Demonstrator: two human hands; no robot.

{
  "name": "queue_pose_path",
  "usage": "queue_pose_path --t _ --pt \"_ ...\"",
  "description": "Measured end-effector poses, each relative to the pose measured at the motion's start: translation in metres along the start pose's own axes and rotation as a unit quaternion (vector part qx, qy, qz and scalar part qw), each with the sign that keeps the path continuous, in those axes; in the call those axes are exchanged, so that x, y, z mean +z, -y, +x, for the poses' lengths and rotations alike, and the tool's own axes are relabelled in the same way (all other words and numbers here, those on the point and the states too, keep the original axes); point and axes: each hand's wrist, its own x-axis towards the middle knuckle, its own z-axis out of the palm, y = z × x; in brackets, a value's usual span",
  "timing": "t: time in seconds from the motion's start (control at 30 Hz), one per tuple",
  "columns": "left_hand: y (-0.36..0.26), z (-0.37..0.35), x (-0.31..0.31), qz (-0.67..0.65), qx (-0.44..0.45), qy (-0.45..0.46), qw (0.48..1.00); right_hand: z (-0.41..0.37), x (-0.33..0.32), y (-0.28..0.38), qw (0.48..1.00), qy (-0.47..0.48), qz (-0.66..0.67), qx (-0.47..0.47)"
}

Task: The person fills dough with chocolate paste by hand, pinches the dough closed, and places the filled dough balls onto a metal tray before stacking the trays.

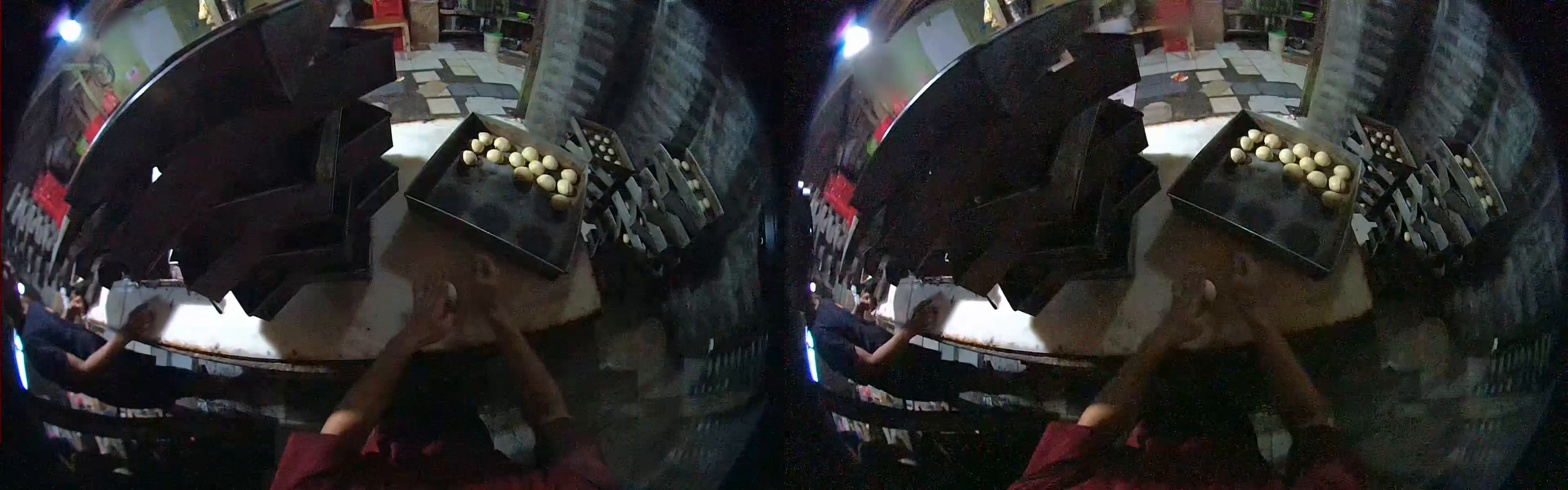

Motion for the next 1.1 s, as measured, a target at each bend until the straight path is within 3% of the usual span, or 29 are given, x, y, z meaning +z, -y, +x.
queue_pose_path --t 0.07,0.1,0.13,0.17,0.2,0.23,0.3,0.33,0.4,0.43,0.53,0.57,0.6,0.63,0.67,0.7,0.73,0.8,0.83,0.87,0.9,0.93,0.97,1.0,1.1 --pt "-0.006 -0.018 -0.074 -0.276 -0.129 0.016 0.952 -0.017 0.053 -0.011 0.995 0.082 -0.045 -0.034" --pt "-0.004 -0.032 -0.115 -0.325 -0.177 0.018 0.929 -0.041 0.070 -0.004 0.954 0.171 -0.238 -0.058" --pt "-0.001 -0.045 -0.155 -0.372 -0.224 0.014 0.901 -0.059 0.077 0.004 0.867 0.262 -0.406 -0.119" --pt "0.008 -0.074 -0.168 -0.318 -0.230 -0.002 0.920 -0.070 0.051 -0.007 0.815 0.273 -0.409 -0.305" --pt "0.018 -0.102 -0.182 -0.263 -0.237 -0.017 0.935 -0.057 0.021 -0.027 0.750 0.225 -0.401 -0.476" --pt "0.022 -0.123 -0.198 -0.148 -0.269 -0.021 0.951 -0.037 -0.001 -0.025 0.746 0.225 -0.399 -0.484" --pt "0.054 -0.178 -0.194 -0.295 -0.268 -0.195 0.896 0.003 -0.019 0.022 0.874 0.148 -0.400 -0.233" --pt "0.069 -0.188 -0.206 -0.287 -0.267 -0.212 0.895 0.021 -0.012 0.032 0.903 0.103 -0.385 -0.158" --pt "0.095 -0.206 -0.224 -0.085 -0.369 -0.209 0.902 0.027 0.004 0.032 0.919 0.038 -0.381 -0.090" --pt "0.112 -0.212 -0.227 -0.082 -0.368 -0.223 0.899 0.014 0.015 0.026 0.916 0.013 -0.392 -0.081" --pt "0.172 -0.225 -0.237 0.129 -0.281 -0.225 0.924 -0.055 0.048 0.018 0.890 -0.018 -0.450 -0.067" --pt "0.185 -0.232 -0.241 0.084 -0.303 -0.215 0.925 -0.076 0.052 0.030 0.885 -0.013 -0.463 -0.050" --pt "0.196 -0.245 -0.249 0.127 -0.307 -0.117 0.936 -0.094 0.056 0.046 0.879 0.002 -0.477 -0.028" --pt "0.210 -0.257 -0.237 0.039 -0.353 -0.207 0.912 -0.109 0.056 0.073 0.873 0.030 -0.486 0.003" --pt "0.236 -0.282 -0.228 0.132 -0.281 -0.088 0.947 -0.124 0.056 0.112 0.865 0.074 -0.494 0.041" --pt "0.234 -0.284 -0.225 0.069 -0.290 -0.098 0.950 -0.135 0.058 0.162 0.856 0.129 -0.494 0.082" --pt "0.220 -0.258 -0.250 0.113 -0.252 -0.126 0.953 -0.147 0.063 0.222 0.845 0.190 -0.485 0.124" --pt "0.224 -0.263 -0.239 -0.017 -0.360 -0.154 0.920 -0.169 0.081 0.368 0.831 0.316 -0.418 0.184" --pt "0.238 -0.282 -0.218 0.190 -0.302 -0.083 0.931 -0.176 0.095 0.442 0.833 0.368 -0.371 0.179" --pt "0.220 -0.263 -0.241 0.151 -0.288 -0.105 0.940 -0.186 0.102 0.500 0.842 0.394 -0.339 0.146" --pt "0.201 -0.245 -0.265 0.113 -0.273 -0.127 0.947 -0.176 0.089 0.533 0.734 0.546 -0.379 -0.135" --pt "0.205 -0.250 -0.258 0.139 -0.282 -0.101 0.944 -0.173 0.112 0.590 0.741 0.532 -0.377 -0.161" --pt "0.207 -0.258 -0.253 0.136 -0.278 -0.101 0.945 -0.153 0.143 0.620 0.698 0.499 -0.356 -0.371" --pt "0.209 -0.260 -0.251 0.144 -0.272 -0.089 0.947 -0.133 0.174 0.649 0.639 0.389 -0.338 -0.572" --pt "0.205 -0.257 -0.258 0.126 -0.280 -0.094 0.947 -0.093 0.272 0.695 0.730 0.236 -0.425 -0.481"
